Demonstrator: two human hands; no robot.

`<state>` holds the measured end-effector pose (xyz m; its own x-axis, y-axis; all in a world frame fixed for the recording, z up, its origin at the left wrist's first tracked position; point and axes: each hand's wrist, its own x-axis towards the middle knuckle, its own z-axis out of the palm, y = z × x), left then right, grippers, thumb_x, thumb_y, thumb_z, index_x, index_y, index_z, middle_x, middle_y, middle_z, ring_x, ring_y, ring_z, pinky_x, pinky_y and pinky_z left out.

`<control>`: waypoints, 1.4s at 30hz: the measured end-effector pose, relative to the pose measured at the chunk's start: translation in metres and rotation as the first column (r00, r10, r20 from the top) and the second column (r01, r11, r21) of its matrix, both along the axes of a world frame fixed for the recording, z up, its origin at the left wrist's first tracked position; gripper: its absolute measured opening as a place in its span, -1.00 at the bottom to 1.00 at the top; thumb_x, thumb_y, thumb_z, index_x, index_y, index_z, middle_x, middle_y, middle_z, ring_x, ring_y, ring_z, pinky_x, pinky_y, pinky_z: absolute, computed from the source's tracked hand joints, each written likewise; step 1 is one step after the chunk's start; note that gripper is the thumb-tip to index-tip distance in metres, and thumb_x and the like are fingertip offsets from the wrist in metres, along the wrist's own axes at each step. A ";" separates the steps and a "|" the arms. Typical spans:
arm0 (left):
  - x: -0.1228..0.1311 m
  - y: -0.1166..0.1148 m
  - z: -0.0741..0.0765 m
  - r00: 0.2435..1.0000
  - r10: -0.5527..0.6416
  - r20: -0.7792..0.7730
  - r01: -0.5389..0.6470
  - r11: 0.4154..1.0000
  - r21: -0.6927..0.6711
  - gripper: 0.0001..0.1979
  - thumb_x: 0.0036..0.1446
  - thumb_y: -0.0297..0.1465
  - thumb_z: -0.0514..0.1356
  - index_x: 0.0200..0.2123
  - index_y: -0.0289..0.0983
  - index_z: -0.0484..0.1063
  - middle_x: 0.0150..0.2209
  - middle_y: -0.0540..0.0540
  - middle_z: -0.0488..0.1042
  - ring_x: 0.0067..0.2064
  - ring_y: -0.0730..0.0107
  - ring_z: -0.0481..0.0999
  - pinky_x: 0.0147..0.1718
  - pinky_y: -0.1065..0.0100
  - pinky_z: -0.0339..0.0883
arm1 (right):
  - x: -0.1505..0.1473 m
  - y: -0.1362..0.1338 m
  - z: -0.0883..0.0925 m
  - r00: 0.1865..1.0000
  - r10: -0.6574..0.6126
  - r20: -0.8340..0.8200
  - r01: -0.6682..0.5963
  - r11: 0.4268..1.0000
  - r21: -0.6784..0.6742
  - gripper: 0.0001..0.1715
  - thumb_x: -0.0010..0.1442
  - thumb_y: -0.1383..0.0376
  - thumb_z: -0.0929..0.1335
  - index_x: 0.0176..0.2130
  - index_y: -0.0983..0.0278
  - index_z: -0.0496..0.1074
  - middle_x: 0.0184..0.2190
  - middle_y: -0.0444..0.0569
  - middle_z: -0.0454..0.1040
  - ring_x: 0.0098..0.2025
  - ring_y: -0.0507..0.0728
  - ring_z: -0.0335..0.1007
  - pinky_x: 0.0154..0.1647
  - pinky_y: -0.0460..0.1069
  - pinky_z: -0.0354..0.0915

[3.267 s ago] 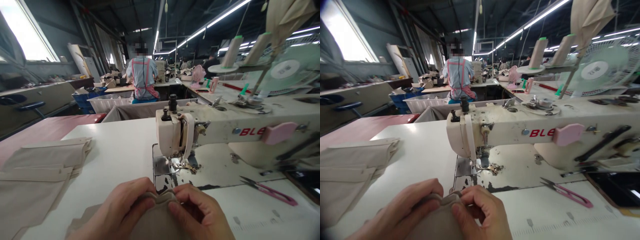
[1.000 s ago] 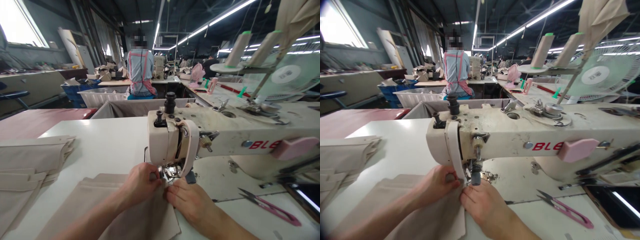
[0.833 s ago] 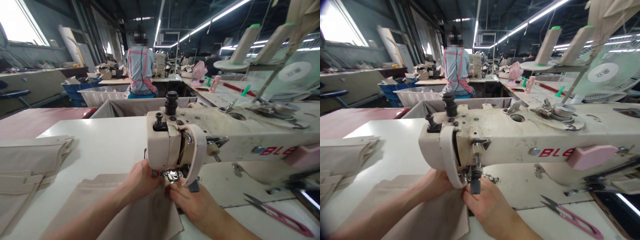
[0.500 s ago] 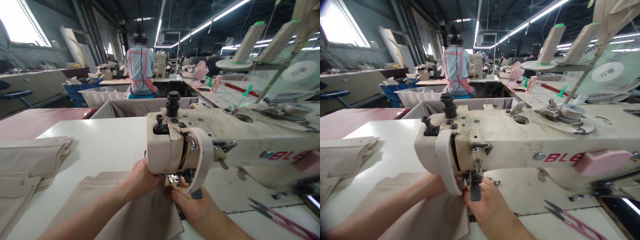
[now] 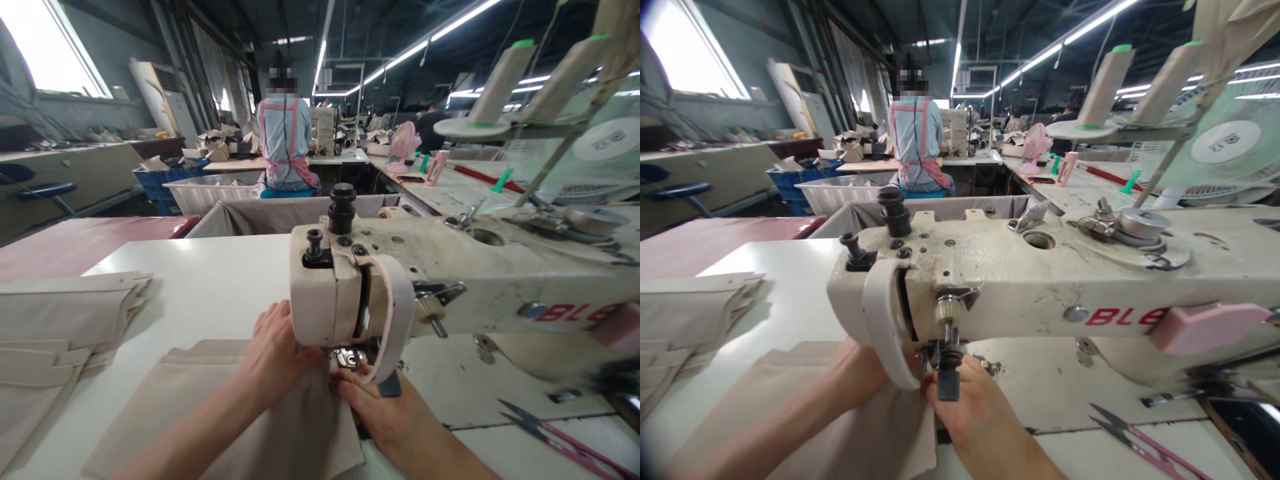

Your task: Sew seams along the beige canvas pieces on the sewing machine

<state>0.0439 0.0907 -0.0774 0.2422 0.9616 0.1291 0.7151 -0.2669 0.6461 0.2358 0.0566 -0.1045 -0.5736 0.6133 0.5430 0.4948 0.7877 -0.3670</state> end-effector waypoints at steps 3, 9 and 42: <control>0.003 -0.041 -0.009 0.991 -0.032 0.133 0.030 0.999 0.012 -0.62 -0.20 -0.40 0.35 -0.26 -0.25 0.35 -0.22 -0.09 0.44 -0.23 0.24 0.42 -0.25 0.29 0.33 | 0.000 0.000 0.000 1.000 0.004 -0.028 -0.006 0.999 -0.052 -0.65 0.38 0.37 0.16 -0.26 0.30 0.48 -0.37 0.04 0.56 -0.27 0.20 0.47 -0.15 0.12 0.39; 0.008 -0.076 -0.019 0.989 0.049 0.138 -0.027 0.987 -0.158 -0.54 -0.37 -0.58 0.45 -0.36 -0.25 0.33 -0.36 0.01 0.41 -0.34 0.34 0.34 -0.34 0.38 0.28 | 0.004 -0.020 -0.002 0.976 -0.170 -0.134 0.097 0.898 -0.428 -0.75 0.34 0.35 0.21 -0.17 0.20 0.47 -0.28 0.01 0.54 -0.23 0.15 0.50 -0.20 0.04 0.42; -0.001 -0.085 -0.033 0.899 -0.356 -0.253 0.436 0.693 0.574 -0.73 0.35 -0.51 -0.08 -0.23 -0.38 0.42 -0.45 -0.11 0.45 -0.43 0.36 0.38 -0.46 0.38 0.32 | 0.002 -0.065 0.000 0.958 -0.224 -0.177 0.157 0.931 -0.331 -0.64 0.18 0.50 0.29 -0.05 0.21 0.43 -0.10 0.04 0.46 -0.08 0.17 0.41 -0.08 0.06 0.42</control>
